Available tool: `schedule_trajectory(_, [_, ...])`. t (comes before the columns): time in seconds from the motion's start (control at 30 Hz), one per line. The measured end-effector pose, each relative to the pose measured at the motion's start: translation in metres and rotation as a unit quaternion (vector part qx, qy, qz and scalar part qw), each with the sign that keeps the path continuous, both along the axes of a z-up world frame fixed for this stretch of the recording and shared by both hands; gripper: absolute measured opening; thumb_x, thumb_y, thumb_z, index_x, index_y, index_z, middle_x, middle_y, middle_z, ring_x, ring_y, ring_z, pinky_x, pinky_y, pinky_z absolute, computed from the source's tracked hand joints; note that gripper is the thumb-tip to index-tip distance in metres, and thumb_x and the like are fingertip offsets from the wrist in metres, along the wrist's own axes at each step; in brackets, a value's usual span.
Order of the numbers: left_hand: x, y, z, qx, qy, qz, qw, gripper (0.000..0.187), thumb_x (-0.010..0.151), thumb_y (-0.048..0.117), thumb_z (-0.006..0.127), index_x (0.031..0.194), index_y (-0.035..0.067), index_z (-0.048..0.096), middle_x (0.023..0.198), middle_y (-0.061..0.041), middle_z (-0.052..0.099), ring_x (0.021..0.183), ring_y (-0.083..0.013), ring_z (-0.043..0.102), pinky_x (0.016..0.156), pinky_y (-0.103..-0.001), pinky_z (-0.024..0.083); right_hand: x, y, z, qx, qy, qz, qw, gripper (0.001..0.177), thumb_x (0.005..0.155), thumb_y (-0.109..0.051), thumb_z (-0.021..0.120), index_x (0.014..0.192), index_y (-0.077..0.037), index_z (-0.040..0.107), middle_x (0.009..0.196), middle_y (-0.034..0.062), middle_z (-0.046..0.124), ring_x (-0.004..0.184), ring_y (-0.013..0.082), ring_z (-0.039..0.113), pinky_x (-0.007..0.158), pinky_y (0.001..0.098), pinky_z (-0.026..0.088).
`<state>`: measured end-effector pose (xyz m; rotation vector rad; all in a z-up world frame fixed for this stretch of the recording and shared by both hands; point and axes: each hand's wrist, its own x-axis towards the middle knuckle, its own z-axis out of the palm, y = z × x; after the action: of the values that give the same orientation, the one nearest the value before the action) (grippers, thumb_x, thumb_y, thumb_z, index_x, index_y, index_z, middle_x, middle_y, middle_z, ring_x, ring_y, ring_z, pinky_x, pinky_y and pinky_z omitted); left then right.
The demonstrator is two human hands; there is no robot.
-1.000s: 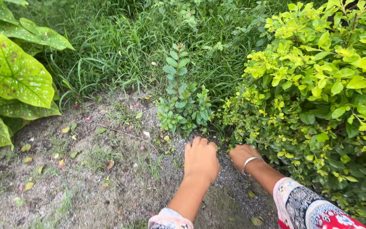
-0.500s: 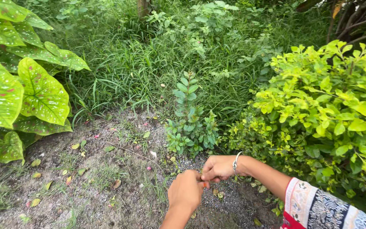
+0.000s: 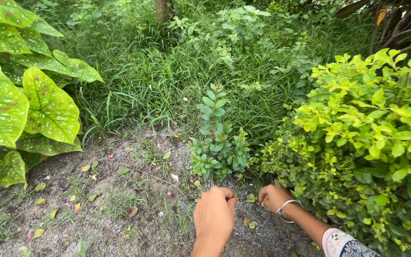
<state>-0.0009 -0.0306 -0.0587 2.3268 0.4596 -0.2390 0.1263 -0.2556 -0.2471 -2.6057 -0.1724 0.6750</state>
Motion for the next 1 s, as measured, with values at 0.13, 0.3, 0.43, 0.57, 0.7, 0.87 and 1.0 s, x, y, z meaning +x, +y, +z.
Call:
schedule_trajectory(0.13, [0.001,0.012,-0.011,-0.011,-0.031,0.016,0.999,0.012,0.087,0.023,0.071,0.091,0.015,0.079,0.087,-0.015,0.074,0.086,-0.0368,0.071,0.077,-0.047,0.056,-0.009,0.006,-0.019,-0.024,-0.036,-0.135,0.990,0.018,0.089,-0.023,0.074,0.101,-0.011,0.079,0.084,0.0095,0.080,0.070,0.0182,0.072,0.078,0.0387,0.060])
schedule_trajectory(0.3, [0.004,0.024,-0.016,-0.020,0.011,0.026,0.999,0.014,0.089,0.026,0.070,0.091,0.015,0.078,0.085,-0.014,0.074,0.086,-0.0350,0.072,0.078,-0.046,0.056,0.010,0.025,-0.056,0.122,0.042,-0.362,0.923,0.028,0.091,-0.024,0.079,0.106,-0.002,0.071,0.080,0.0143,0.075,0.063,0.0207,0.071,0.060,0.0376,0.051])
schedule_trajectory(0.43, [0.005,0.030,-0.018,-0.007,-0.017,0.018,1.000,0.013,0.087,0.023,0.070,0.092,0.015,0.079,0.090,-0.011,0.073,0.087,-0.0355,0.070,0.077,-0.047,0.055,0.035,0.018,-0.105,0.278,0.057,-0.450,0.846,0.024,0.088,-0.014,0.080,0.094,0.008,0.074,0.076,0.0099,0.074,0.056,0.0166,0.063,0.050,0.0299,0.049])
schedule_trajectory(0.57, [0.006,0.036,-0.016,-0.009,0.017,0.017,1.000,0.013,0.088,0.023,0.070,0.089,0.013,0.078,0.087,-0.011,0.074,0.087,-0.0333,0.071,0.079,-0.045,0.055,0.045,0.018,-0.113,0.289,0.011,-0.393,0.873,0.010,0.086,-0.010,0.078,0.090,0.000,0.078,0.074,0.0095,0.074,0.056,0.0157,0.060,0.050,0.0290,0.045])
schedule_trajectory(0.7, [0.007,0.036,-0.014,-0.003,0.035,0.003,0.999,0.015,0.091,0.024,0.069,0.088,0.011,0.077,0.086,-0.013,0.074,0.087,-0.0338,0.071,0.079,-0.045,0.055,0.032,0.026,-0.088,0.104,-0.105,-0.253,0.956,0.010,0.085,-0.012,0.078,0.077,-0.006,0.081,0.091,0.0075,0.075,0.068,0.0150,0.064,0.061,0.0288,0.047])
schedule_trajectory(0.87, [0.008,0.028,-0.014,-0.020,-0.007,0.010,1.000,0.013,0.088,0.023,0.070,0.093,0.014,0.078,0.091,-0.013,0.073,0.088,-0.0369,0.070,0.079,-0.048,0.054,0.029,0.011,-0.065,-0.043,-0.090,0.009,0.995,0.017,0.085,-0.003,0.065,0.073,-0.008,0.076,0.132,0.0005,0.066,0.079,0.0169,0.074,0.074,0.0333,0.060])
schedule_trajectory(1.0, [0.008,0.024,-0.021,-0.022,-0.014,-0.011,1.000,0.014,0.088,0.024,0.071,0.089,0.011,0.077,0.091,-0.014,0.072,0.088,-0.0373,0.069,0.079,-0.048,0.054,0.054,0.008,-0.079,0.038,-0.028,-0.006,0.999,0.011,0.086,-0.006,0.067,0.077,-0.004,0.073,0.097,0.0132,0.081,0.085,0.0209,0.078,0.081,0.0368,0.063])
